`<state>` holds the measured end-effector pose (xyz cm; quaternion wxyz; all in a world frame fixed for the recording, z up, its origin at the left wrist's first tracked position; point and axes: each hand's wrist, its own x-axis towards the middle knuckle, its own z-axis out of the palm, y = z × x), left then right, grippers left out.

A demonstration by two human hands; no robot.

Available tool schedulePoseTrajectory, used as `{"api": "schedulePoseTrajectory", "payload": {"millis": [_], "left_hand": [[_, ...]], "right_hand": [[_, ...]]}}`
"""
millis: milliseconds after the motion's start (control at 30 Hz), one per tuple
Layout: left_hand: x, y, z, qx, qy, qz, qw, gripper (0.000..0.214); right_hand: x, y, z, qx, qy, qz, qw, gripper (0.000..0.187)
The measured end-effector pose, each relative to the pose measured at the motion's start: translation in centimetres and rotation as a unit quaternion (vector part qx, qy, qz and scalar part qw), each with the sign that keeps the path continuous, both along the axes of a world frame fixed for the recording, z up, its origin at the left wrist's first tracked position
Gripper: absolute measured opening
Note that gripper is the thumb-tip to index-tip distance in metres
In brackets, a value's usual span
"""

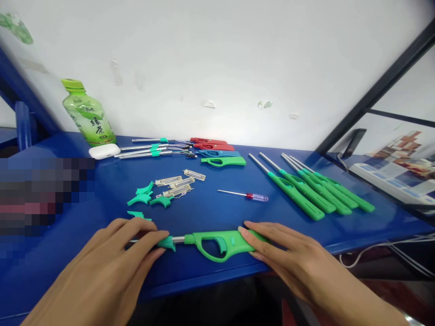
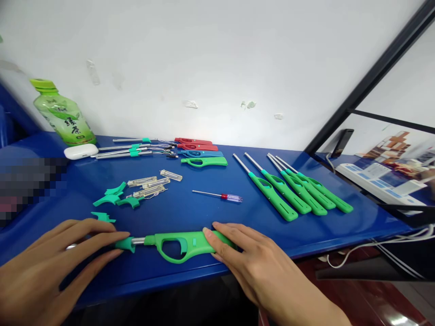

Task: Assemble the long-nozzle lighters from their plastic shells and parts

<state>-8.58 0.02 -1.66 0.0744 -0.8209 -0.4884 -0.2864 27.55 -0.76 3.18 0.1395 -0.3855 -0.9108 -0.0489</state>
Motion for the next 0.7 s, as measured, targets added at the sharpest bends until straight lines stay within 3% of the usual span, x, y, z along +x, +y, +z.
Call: {"api": "schedulePoseTrajectory", "payload": {"millis": [100, 200, 467, 600, 700], "left_hand": [[2.5, 0.9, 0.7, 0.058, 0.037, -0.052, 0.996, 0.036], [4.1, 1.3, 0.8, 0.072, 0.006, -0.052, 0.996, 0.031], [2.7, 0.6, -0.4, 0.068, 0.082, -0.065, 0.992, 0.033], [3.3, 0.1, 0.0, 0.111, 0.073, -0.067, 0.989, 0.039], [2.7, 0.0, -0.1, 0.128, 0.129, -0.093, 0.979, 0.059]], "right_hand": [[0.0, 0.1, 0.1, 0.007, 0.005, 0.005, 1.0, 0.04], [0.0, 0.2, -0.2, -0.012, 0.013, 0.016, 1.0, 0.04], [0.0, 0.8, -1.8, 0.016, 0.01, 0.011, 1.0, 0.056], [-0.1, 1.2, -1.1, -0.04, 0.011, -0.004, 0.999, 0.043], [-0.4, 1.5, -0.6, -0.079, 0.022, 0.015, 0.997, 0.034]]}}
